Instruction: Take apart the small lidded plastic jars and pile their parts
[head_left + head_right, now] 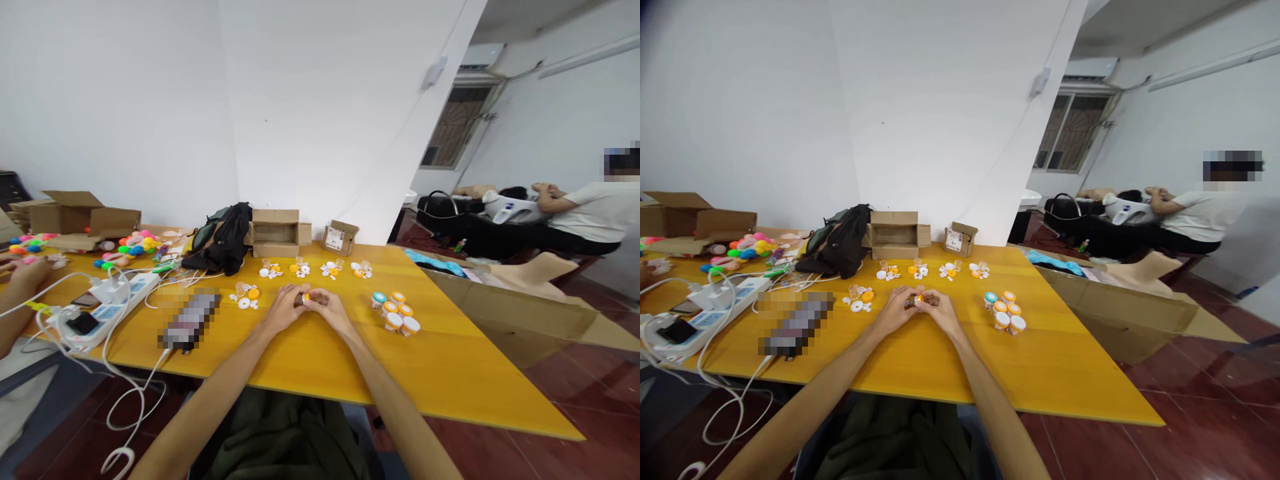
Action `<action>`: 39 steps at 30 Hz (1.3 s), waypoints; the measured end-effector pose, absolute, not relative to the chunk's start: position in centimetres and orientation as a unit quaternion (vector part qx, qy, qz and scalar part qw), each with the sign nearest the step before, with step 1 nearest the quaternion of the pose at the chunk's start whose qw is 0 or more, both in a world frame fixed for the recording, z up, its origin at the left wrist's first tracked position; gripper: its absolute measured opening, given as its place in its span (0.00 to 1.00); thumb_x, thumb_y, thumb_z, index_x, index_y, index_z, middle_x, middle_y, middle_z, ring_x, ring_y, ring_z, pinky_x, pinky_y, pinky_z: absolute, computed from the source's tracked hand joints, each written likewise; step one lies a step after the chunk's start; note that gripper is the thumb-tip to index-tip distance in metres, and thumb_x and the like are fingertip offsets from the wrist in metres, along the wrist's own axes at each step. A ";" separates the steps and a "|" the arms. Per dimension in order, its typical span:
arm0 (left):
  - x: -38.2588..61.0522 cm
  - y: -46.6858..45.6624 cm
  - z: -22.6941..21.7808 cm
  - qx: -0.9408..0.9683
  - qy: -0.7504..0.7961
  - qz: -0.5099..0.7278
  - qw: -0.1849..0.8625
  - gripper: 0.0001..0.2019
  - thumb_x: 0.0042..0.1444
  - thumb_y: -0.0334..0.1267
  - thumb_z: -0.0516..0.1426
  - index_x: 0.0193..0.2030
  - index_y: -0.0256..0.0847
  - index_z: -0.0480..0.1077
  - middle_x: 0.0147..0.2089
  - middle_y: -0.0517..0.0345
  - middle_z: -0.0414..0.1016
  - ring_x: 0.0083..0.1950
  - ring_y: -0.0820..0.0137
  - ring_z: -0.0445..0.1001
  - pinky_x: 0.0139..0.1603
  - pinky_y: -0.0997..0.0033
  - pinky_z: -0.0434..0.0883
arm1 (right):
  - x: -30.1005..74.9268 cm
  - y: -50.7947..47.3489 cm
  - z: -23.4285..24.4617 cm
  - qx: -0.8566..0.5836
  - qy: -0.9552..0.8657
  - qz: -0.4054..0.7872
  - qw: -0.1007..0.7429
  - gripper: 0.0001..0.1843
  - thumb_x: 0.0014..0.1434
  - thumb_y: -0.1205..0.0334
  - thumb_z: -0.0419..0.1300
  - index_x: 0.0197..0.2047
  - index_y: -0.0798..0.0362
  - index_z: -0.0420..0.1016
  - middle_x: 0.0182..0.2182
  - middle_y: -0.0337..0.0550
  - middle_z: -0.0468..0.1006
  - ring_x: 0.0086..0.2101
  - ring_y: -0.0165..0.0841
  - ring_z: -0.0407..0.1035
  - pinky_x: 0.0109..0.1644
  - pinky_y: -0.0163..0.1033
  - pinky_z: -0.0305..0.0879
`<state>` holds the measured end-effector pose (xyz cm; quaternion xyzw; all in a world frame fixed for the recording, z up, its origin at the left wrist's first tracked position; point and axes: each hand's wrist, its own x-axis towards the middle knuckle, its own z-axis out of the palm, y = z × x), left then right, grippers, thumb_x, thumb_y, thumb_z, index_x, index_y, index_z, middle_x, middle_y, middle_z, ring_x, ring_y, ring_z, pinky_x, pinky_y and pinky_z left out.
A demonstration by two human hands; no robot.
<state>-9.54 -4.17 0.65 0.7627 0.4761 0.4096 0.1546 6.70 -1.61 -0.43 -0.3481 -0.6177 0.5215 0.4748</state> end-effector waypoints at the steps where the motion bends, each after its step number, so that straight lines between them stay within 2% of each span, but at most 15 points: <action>1: -9.6 -4.2 0.6 0.760 0.472 0.418 0.158 0.12 0.52 0.36 0.63 0.44 0.46 0.75 0.44 0.54 0.79 0.49 0.60 0.74 0.54 0.60 0.67 | 6.7 -1.6 -0.4 -0.348 -0.621 0.519 0.473 0.24 0.36 0.44 0.73 0.32 0.51 0.78 0.31 0.42 0.80 0.33 0.36 0.74 0.41 0.43 0.72; 7: -9.5 -4.3 0.9 0.736 0.466 0.450 0.194 0.10 0.50 0.36 0.65 0.41 0.46 0.76 0.41 0.56 0.79 0.46 0.60 0.75 0.53 0.62 0.68 | 6.7 -1.6 -0.4 -0.342 -0.625 0.510 0.482 0.23 0.36 0.45 0.73 0.33 0.51 0.77 0.31 0.41 0.81 0.34 0.37 0.75 0.44 0.44 0.72; 19: -9.4 -4.0 0.7 0.707 0.478 0.468 0.229 0.09 0.47 0.34 0.66 0.37 0.44 0.75 0.39 0.57 0.79 0.44 0.62 0.75 0.49 0.64 0.70 | 6.8 -1.9 0.1 -0.346 -0.593 0.547 0.479 0.22 0.37 0.47 0.73 0.33 0.51 0.77 0.30 0.41 0.80 0.33 0.36 0.74 0.42 0.43 0.73; 31: -9.6 -3.9 0.9 0.723 0.472 0.455 0.216 0.14 0.48 0.31 0.65 0.43 0.45 0.76 0.45 0.57 0.81 0.48 0.63 0.76 0.54 0.63 0.70 | 7.1 -1.8 -0.1 -0.348 -0.573 0.540 0.510 0.25 0.41 0.41 0.71 0.37 0.50 0.80 0.36 0.45 0.83 0.36 0.39 0.75 0.40 0.43 0.72; 36: -9.5 -3.7 0.7 0.715 0.475 0.463 0.223 0.14 0.45 0.29 0.65 0.41 0.44 0.76 0.43 0.57 0.81 0.47 0.63 0.75 0.54 0.63 0.69 | 7.2 -1.1 -0.7 -0.370 -0.594 0.479 0.530 0.23 0.46 0.41 0.67 0.38 0.51 0.79 0.36 0.46 0.82 0.36 0.40 0.75 0.40 0.44 0.72; 39: -9.5 -3.7 0.5 0.715 0.482 0.455 0.223 0.13 0.44 0.28 0.66 0.38 0.44 0.75 0.42 0.58 0.80 0.48 0.62 0.74 0.54 0.62 0.68 | 7.3 -0.7 -1.3 -0.402 -0.639 0.377 0.536 0.17 0.50 0.48 0.65 0.38 0.50 0.79 0.37 0.46 0.82 0.36 0.40 0.75 0.42 0.45 0.72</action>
